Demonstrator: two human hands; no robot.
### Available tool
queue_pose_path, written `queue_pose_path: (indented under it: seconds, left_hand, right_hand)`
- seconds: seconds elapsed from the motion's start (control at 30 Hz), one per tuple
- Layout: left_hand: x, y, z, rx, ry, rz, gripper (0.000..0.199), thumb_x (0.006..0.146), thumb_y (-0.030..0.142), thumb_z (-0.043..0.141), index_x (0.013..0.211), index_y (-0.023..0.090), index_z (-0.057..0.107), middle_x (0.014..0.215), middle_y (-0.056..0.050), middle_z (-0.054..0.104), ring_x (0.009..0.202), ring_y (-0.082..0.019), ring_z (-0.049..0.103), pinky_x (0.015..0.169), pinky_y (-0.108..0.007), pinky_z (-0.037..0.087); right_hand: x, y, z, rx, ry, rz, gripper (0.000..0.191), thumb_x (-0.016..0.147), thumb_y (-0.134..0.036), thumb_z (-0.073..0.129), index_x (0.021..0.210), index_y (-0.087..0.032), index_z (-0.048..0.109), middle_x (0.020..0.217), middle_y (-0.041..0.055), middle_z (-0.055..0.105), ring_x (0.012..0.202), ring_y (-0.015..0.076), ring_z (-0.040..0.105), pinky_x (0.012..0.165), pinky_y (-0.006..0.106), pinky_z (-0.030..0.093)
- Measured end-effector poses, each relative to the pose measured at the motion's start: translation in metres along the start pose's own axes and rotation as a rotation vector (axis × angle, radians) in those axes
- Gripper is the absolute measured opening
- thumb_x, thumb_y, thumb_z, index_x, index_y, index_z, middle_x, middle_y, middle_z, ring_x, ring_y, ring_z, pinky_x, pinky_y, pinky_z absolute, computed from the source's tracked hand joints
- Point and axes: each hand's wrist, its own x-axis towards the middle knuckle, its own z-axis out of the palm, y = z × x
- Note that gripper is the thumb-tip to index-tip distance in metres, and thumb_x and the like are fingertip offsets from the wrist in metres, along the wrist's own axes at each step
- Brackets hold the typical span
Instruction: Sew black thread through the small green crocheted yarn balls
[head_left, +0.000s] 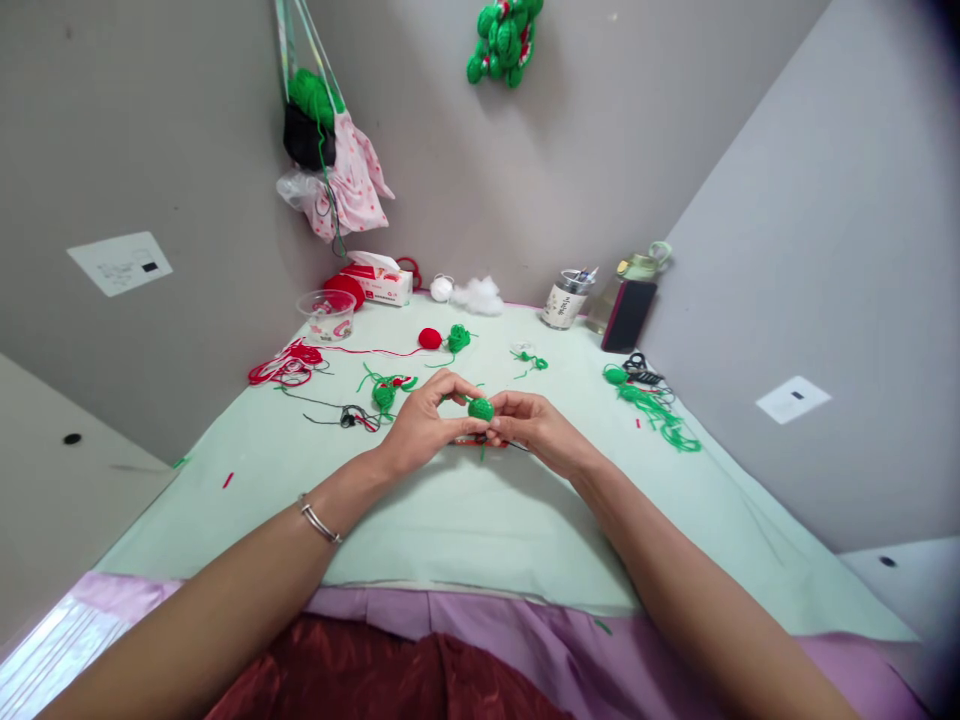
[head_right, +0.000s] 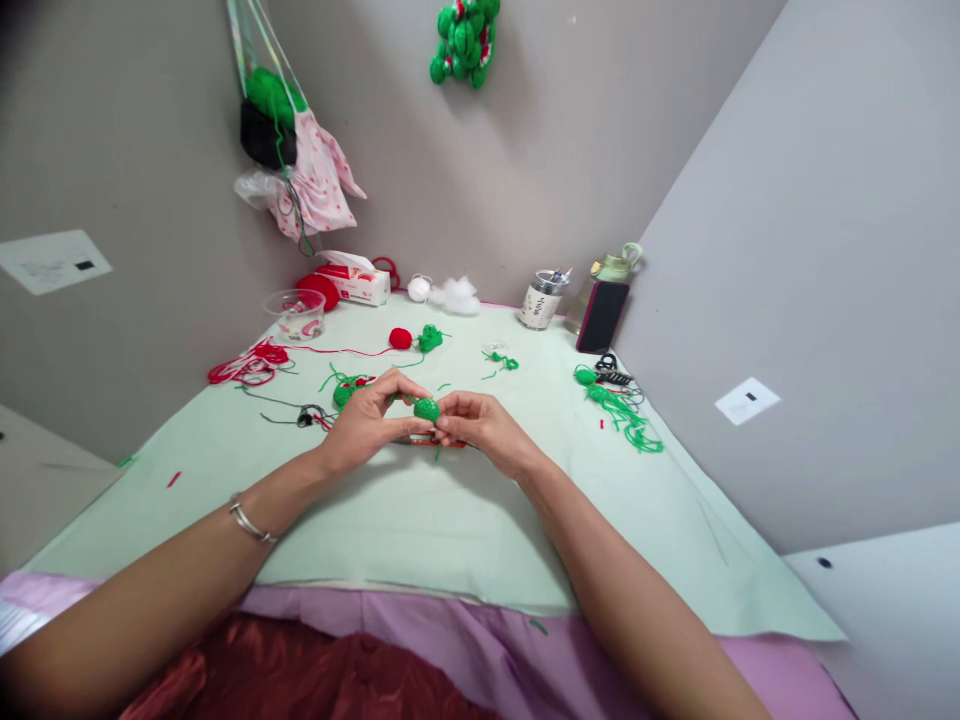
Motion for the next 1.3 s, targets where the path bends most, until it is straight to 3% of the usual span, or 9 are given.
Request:
queue_pose_path:
  seconds: [0.17, 0.3, 0.47, 0.67, 0.87, 1.3]
  left_hand:
    - [0.003, -0.004, -0.003, 0.119, -0.016, -0.028, 0.022, 0.072, 0.021, 0.079, 0.093, 0.023, 0.071, 0.093, -0.001, 0.056, 0.093, -0.019, 0.054, 0.09, -0.034, 0.043]
    - [0.003, -0.004, -0.002, 0.169, -0.035, -0.025, 0.019, 0.072, 0.02, 0.077, 0.09, 0.024, 0.073, 0.089, -0.001, 0.055, 0.091, -0.02, 0.053, 0.089, -0.035, 0.044]
    - [0.001, -0.003, -0.001, 0.189, -0.04, -0.009, 0.02, 0.073, 0.018, 0.077, 0.092, 0.024, 0.073, 0.087, 0.0, 0.053, 0.087, -0.019, 0.051, 0.086, -0.034, 0.043]
    - [0.003, -0.003, -0.004, 0.084, -0.024, 0.011, 0.023, 0.073, 0.022, 0.081, 0.094, 0.023, 0.073, 0.092, -0.002, 0.057, 0.093, -0.019, 0.055, 0.091, -0.034, 0.042]
    - [0.005, -0.002, -0.004, -0.131, -0.054, -0.023, 0.025, 0.074, 0.024, 0.081, 0.097, 0.021, 0.07, 0.104, -0.005, 0.066, 0.102, -0.021, 0.058, 0.097, -0.036, 0.043]
    - [0.004, 0.003, -0.003, -0.188, -0.007, -0.076, 0.027, 0.07, 0.022, 0.083, 0.095, 0.019, 0.073, 0.099, -0.004, 0.071, 0.097, -0.018, 0.062, 0.095, -0.034, 0.046]
  right_hand:
    - [0.007, 0.005, -0.004, -0.044, 0.041, -0.001, 0.027, 0.071, -0.033, 0.083, 0.088, -0.015, 0.071, 0.078, 0.0024, 0.072, 0.067, 0.0112, 0.063, 0.068, 0.025, 0.049]
    - [0.01, 0.007, -0.001, -0.118, 0.094, -0.02, 0.028, 0.071, -0.033, 0.081, 0.09, -0.015, 0.072, 0.076, 0.0017, 0.07, 0.065, 0.0117, 0.061, 0.06, 0.023, 0.044]
    - [0.009, 0.007, 0.001, -0.191, 0.082, -0.04, 0.028, 0.071, -0.037, 0.079, 0.087, -0.015, 0.074, 0.076, 0.0018, 0.07, 0.066, 0.0124, 0.059, 0.062, 0.024, 0.043]
    - [0.004, 0.001, -0.003, -0.25, 0.101, -0.159, 0.024, 0.074, -0.038, 0.077, 0.081, -0.016, 0.074, 0.075, 0.0013, 0.066, 0.069, 0.0131, 0.053, 0.064, 0.027, 0.04]
    - [0.001, -0.002, 0.0, -0.141, 0.103, -0.19, 0.024, 0.074, -0.039, 0.08, 0.08, -0.017, 0.072, 0.069, -0.0009, 0.059, 0.065, 0.0114, 0.047, 0.064, 0.027, 0.038]
    - [0.003, -0.003, -0.01, -0.215, 0.062, -0.328, 0.016, 0.079, -0.033, 0.078, 0.089, -0.022, 0.08, 0.08, 0.0009, 0.058, 0.074, 0.013, 0.05, 0.069, 0.028, 0.039]
